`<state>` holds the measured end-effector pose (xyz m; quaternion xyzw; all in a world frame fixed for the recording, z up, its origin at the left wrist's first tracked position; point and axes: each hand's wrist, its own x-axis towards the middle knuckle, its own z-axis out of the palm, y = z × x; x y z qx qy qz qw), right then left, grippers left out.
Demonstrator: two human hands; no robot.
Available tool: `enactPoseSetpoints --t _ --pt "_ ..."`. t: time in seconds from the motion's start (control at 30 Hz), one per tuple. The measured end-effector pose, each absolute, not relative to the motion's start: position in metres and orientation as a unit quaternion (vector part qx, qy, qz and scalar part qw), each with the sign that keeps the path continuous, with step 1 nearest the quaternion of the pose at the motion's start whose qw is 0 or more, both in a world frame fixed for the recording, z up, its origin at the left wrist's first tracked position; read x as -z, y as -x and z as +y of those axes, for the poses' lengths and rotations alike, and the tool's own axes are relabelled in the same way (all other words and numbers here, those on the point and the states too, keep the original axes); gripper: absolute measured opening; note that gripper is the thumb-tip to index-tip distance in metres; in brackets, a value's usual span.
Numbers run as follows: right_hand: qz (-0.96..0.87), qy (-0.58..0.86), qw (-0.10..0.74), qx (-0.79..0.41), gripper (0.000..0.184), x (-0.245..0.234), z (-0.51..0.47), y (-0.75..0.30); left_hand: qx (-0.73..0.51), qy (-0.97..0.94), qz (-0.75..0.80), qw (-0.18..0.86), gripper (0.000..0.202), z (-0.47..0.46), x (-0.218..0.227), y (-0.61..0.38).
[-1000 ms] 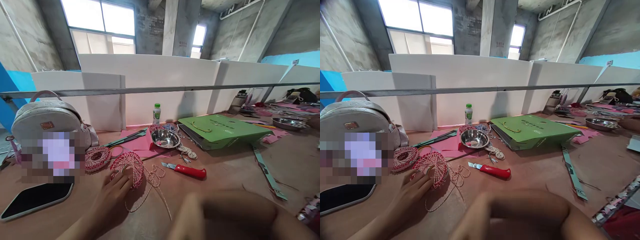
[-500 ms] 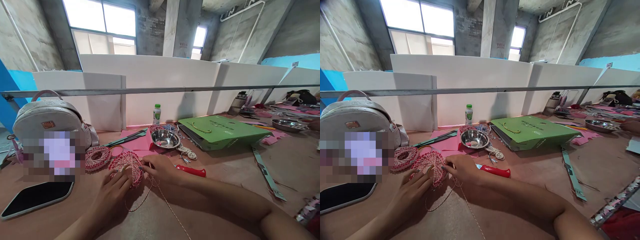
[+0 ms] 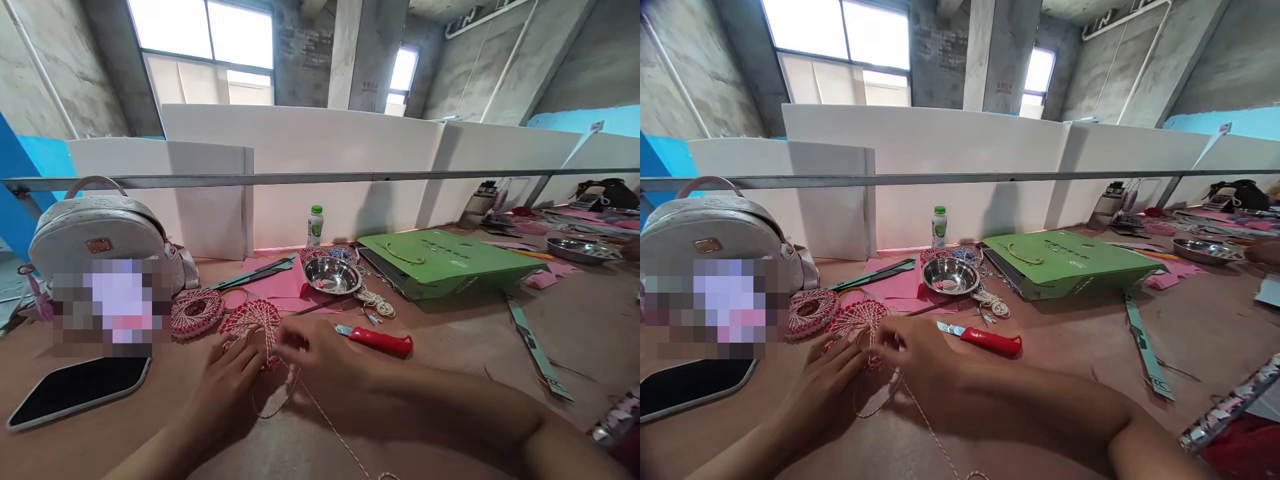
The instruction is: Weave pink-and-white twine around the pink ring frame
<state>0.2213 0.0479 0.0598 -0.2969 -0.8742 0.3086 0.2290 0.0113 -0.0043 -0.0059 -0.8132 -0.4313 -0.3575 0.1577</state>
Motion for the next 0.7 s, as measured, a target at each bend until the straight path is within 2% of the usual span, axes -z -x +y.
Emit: enactPoseSetpoints --t 0.1,0.33,0.43,0.53,0.6,0.67,0.7 --pt "-0.832 0.353 0.318 -0.286 0.011 -0.056 0.071 -0.216 0.351 0.818 -0.416 0.186 0.022 -0.004 0.007 -0.012" --pt "-0.843 0.359 0.299 -0.267 0.015 -0.041 0.069 -0.217 0.293 0.849 -0.361 0.253 0.025 -0.011 0.005 -0.015" --pt "-0.829 0.362 0.324 -0.276 0.009 -0.043 0.07 -0.215 0.295 0.845 -0.373 0.246 0.019 -0.009 0.008 -0.012" --pt "-0.832 0.339 0.338 -0.28 0.011 -0.048 0.059 -0.214 0.305 0.837 -0.393 0.228 0.02 -0.006 0.009 -0.011" --pt "-0.885 0.263 0.252 -0.289 0.01 -0.05 0.038 -0.217 0.314 0.833 -0.403 0.213 0.024 -0.006 0.007 -0.011" --pt "-0.932 0.162 0.092 -0.312 0.01 -0.052 0.012 -0.223 0.32 0.829 -0.413 0.2 0.025 -0.006 0.005 -0.012" --pt "-0.937 0.136 0.044 -0.319 0.009 -0.053 0.0 -0.226 0.321 0.827 -0.417 0.197 0.025 -0.007 0.004 -0.013"
